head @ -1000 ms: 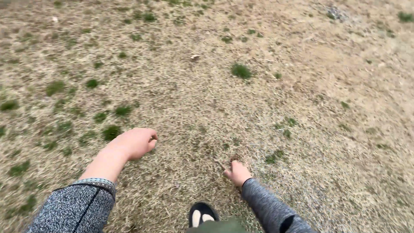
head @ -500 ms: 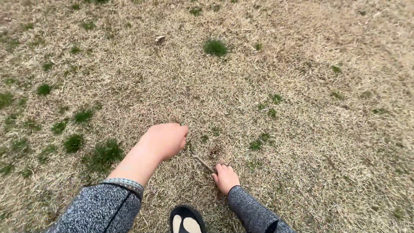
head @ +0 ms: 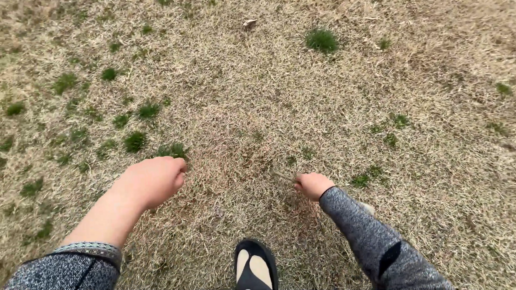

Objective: Pulling weeds from a lawn by hand and with a small tool, collecting them in a basket.

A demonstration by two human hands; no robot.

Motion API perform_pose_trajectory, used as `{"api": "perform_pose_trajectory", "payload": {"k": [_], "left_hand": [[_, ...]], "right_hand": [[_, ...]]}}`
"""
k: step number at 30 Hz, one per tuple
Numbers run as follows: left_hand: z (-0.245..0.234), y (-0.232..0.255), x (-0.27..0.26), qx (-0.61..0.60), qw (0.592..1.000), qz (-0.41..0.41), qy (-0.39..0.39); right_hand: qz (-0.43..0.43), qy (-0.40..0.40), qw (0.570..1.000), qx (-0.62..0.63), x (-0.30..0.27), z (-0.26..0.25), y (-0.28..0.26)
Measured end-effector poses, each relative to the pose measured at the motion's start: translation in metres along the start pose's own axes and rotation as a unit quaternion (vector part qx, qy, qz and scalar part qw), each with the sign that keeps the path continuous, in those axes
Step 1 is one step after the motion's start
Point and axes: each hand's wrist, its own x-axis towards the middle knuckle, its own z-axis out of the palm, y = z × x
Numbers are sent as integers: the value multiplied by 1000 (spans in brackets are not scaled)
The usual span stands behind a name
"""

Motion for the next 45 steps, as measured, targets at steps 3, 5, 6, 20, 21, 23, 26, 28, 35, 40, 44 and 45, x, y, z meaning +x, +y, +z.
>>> {"api": "perform_pose_trajectory", "payload": {"k": [3,5,6,20,21,23,26,28,35,40,44,45], "left_hand": [[0,-4,-9,11,1000,-18,-2],[1,-5,-8,17,1000,-20,-1],[3,-7,-6,25,999,-19,2],[-12,56,30,41,994,96,38],[-12,64,37,45,991,121,45],[-11,78,60,54,985,158,50],[-19,97,96,72,967,230,85],[-32,111,103,72,954,277,84],[-60,114,116,35,929,362,69],[-68,110,113,-23,937,345,47],[-55,134,116,10,941,335,49],[-66,143,105,45,942,326,70]], "right_hand": [[-12,8,998,-68,11,-19,3],[-12,11,996,-91,17,-28,6],[-6,4,994,-113,21,-30,8],[71,36,994,-79,-102,-134,41],[92,35,993,-66,-119,-138,45],[124,35,991,-48,-150,-152,46],[178,47,982,-28,-183,-192,29],[197,58,977,-55,-195,-218,13],[213,29,962,-170,-137,-212,0],[172,8,969,-178,-85,-147,-10],[150,11,980,-132,-105,-111,-23],[138,28,978,-156,-106,-102,-9]]}}
